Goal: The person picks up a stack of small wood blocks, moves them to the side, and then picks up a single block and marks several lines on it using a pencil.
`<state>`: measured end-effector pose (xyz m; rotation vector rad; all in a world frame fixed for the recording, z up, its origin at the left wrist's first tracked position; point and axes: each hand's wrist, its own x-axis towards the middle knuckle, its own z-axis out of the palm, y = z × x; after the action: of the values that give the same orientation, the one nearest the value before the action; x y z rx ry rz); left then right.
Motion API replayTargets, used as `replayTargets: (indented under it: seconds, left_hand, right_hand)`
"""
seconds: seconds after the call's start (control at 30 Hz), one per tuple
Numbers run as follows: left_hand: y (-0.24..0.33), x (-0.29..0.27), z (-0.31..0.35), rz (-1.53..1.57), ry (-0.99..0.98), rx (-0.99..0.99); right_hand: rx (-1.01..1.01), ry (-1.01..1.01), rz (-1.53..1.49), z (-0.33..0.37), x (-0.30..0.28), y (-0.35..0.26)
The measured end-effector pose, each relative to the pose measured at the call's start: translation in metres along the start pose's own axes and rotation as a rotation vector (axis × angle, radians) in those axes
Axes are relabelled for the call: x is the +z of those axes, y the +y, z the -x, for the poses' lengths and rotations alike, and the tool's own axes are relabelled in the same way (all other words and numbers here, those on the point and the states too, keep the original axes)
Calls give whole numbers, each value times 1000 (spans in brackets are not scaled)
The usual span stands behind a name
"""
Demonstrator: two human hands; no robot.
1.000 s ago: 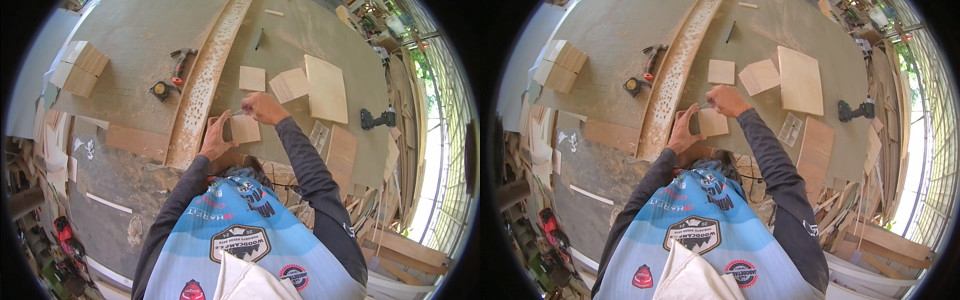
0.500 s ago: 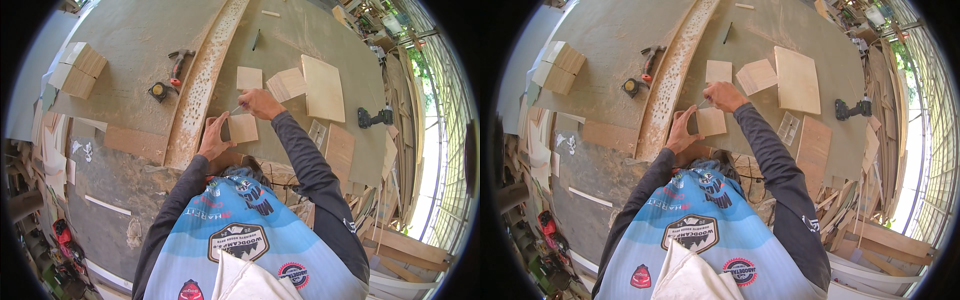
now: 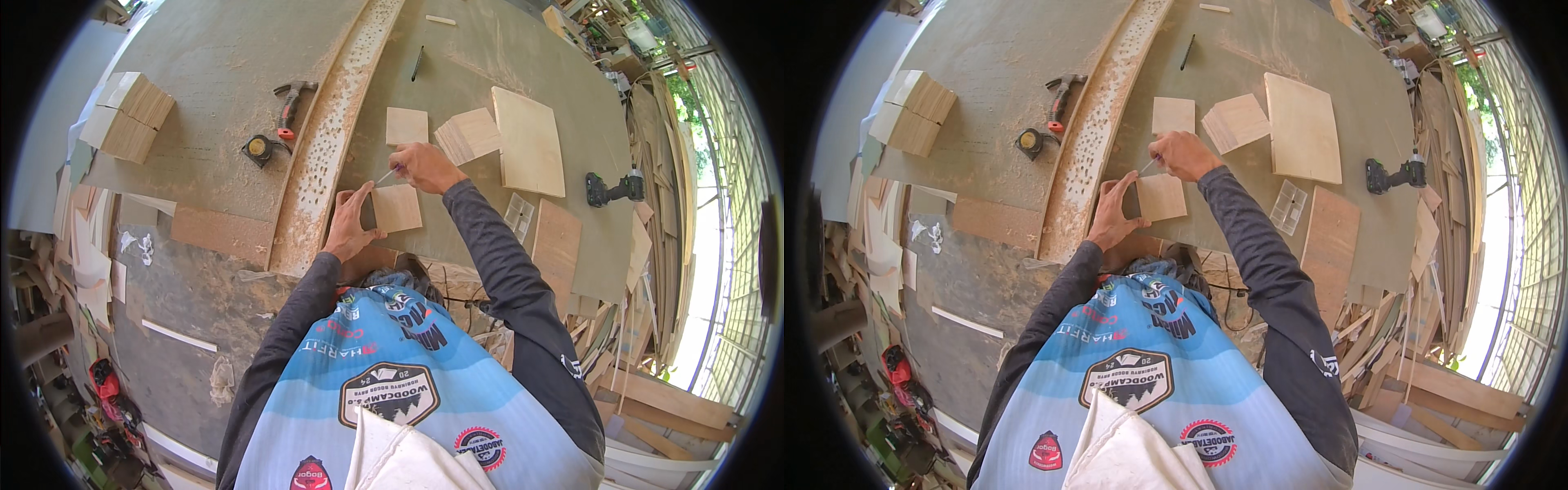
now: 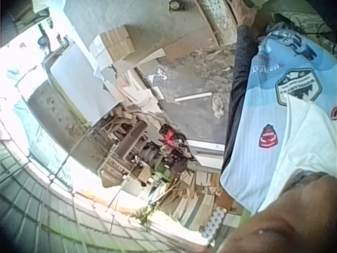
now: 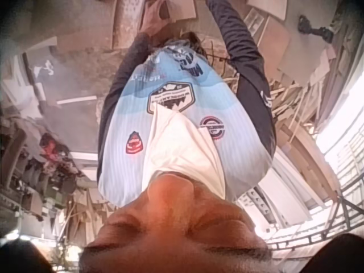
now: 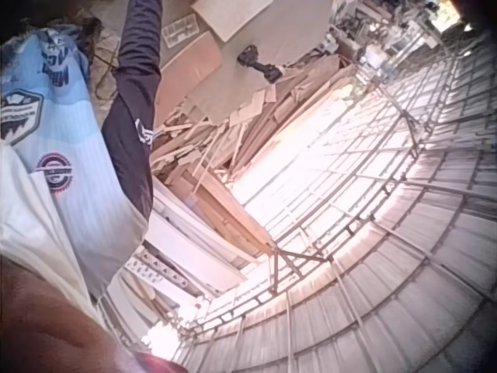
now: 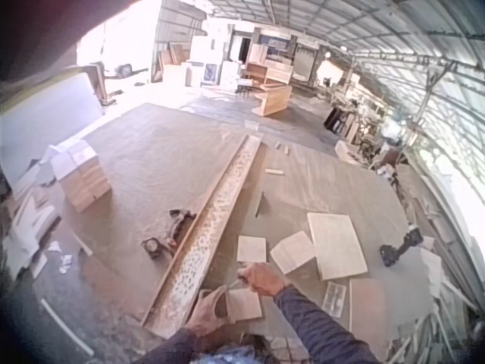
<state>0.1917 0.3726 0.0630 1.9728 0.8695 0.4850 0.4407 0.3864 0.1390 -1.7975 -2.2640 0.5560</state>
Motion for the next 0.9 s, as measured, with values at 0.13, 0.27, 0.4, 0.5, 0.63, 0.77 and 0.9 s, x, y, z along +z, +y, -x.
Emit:
replayTargets:
  seconds: [0.13, 0.27, 0.4, 0.5, 0.63, 0.77, 0.9]
  left_hand:
    - [0, 0, 0, -9, 2, -2]
    - [-1, 1, 0, -7, 9, 0]
    - [-2, 2, 0, -7, 14, 4]
    - [-1, 1, 0, -8, 8, -3]
    - [0, 0, 0, -7, 1, -9]
    - [0, 1, 0, -10, 4, -6]
    - [-1, 2, 0, -6, 7, -6]
  right_hand:
    - [-10, 6, 5, 0, -1, -3]
    - [-7, 0, 12, -1, -1, -3]
    - [-2, -9, 14, 1, -4, -5]
    - [-5, -21, 20, 1, -2, -3]
    - [-6, -19, 23, 0, -3, -4]
    - [1, -20, 20, 0, -1, -2]
    - [7, -18, 11, 0, -1, -3]
